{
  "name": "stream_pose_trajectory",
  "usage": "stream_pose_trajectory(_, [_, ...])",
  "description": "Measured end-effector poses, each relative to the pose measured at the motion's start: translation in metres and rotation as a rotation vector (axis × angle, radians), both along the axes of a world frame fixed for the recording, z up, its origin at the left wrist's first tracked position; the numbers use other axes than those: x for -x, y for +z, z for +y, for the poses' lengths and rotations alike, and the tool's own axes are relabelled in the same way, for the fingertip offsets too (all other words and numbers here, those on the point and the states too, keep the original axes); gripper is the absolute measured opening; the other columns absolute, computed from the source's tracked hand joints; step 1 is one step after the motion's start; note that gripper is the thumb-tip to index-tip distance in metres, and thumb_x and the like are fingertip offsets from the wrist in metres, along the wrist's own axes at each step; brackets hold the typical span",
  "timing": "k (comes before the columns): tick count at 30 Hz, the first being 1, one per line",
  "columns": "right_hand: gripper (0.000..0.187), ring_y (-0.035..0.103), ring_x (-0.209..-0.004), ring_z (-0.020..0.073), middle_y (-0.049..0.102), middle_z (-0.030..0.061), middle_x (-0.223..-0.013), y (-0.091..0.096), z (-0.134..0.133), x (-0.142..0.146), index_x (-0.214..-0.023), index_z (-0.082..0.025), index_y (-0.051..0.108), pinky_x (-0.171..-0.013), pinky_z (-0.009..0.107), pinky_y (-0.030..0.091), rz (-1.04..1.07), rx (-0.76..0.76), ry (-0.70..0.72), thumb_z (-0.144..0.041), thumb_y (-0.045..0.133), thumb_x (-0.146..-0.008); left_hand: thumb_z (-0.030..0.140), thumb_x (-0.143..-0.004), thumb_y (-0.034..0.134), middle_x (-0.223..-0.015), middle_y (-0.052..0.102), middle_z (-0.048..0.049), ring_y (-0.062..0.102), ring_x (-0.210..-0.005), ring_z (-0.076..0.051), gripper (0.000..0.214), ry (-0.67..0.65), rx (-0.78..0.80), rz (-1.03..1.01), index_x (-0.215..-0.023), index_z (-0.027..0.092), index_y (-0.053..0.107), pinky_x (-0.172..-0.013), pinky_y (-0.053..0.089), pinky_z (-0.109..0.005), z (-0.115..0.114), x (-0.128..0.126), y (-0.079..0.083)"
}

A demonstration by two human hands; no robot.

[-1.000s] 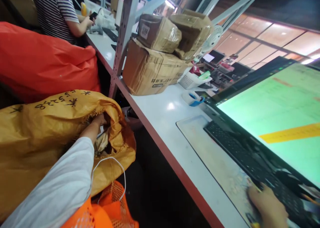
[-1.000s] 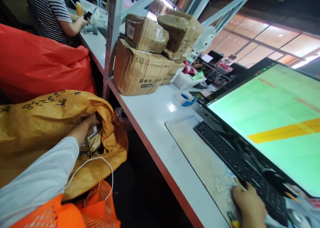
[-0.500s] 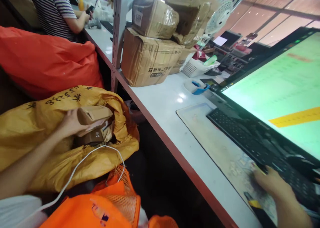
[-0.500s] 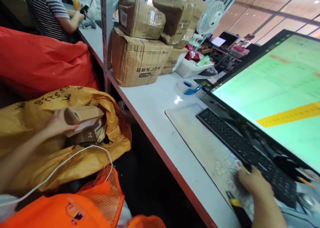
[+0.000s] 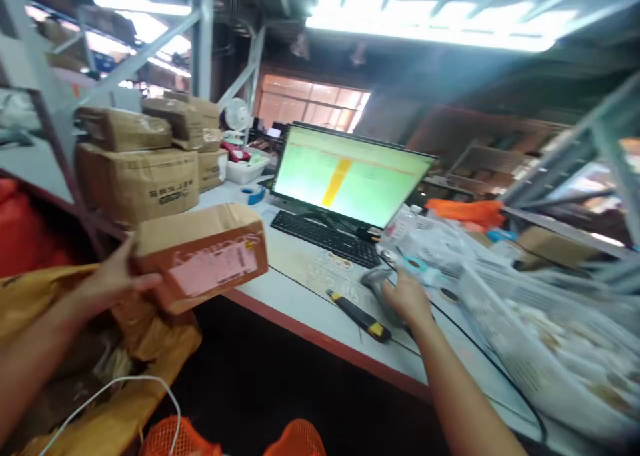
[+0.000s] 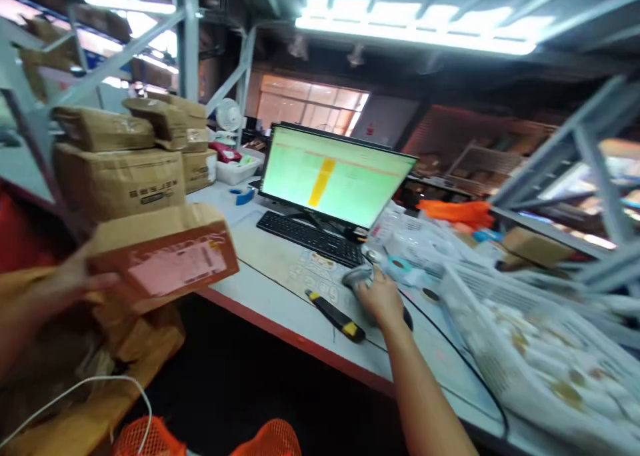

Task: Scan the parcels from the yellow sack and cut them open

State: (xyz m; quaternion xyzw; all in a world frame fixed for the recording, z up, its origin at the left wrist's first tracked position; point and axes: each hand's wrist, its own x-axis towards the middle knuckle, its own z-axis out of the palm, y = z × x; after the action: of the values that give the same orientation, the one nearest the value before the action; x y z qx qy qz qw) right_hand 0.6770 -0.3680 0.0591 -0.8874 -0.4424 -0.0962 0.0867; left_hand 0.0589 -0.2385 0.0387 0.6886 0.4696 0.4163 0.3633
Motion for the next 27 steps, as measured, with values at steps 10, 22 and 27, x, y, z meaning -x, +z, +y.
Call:
stream_pose_trajectory(10, [0.053, 0.065, -0.124, 0.0348, 0.068, 0.0215, -0.133, -0.023, -0.003, 0.003, -0.142, -0.01, 0.057, -0.1, 0.04, 0.05, 0.234, 0.041, -0.166, -0.036, 0.057, -0.096, 0.057, -0.063, 0.091, -0.168, 0.027, -0.0225, 0.034, -0.153, -0.04, 0.139, -0.628, 0.039, -0.202, -0.166, 0.025, 0.003, -0.127, 0.027, -0.059, 0.082, -0.267, -0.049])
stream_pose_trajectory(22, [0.041, 0.071, -0.099, 0.0333, 0.076, 0.0168, -0.105, 0.03, -0.043, 0.052, -0.117, -0.015, 0.068, -0.078, 0.036, 0.049, 0.125, -0.008, 0.071, -0.046, 0.056, -0.095, 0.054, -0.073, 0.087, -0.174, 0.015, -0.0153, 0.019, -0.16, -0.035, 0.137, -0.687, 0.02, -0.291, -0.167, 0.029, -0.009, -0.131, 0.017, -0.053, 0.078, -0.276, -0.077])
stream_pose_trajectory(27, [0.035, 0.07, -0.087, 0.0248, 0.077, 0.0091, -0.101, 0.038, -0.106, 0.108, -0.117, -0.02, 0.067, -0.073, 0.031, 0.045, 0.15, 0.033, 0.568, -0.036, 0.069, -0.087, 0.055, -0.071, 0.088, -0.175, 0.014, -0.0148, 0.021, -0.16, -0.036, 0.14, -0.678, 0.008, -0.282, -0.167, 0.029, -0.01, -0.132, 0.018, -0.052, 0.076, -0.278, -0.078])
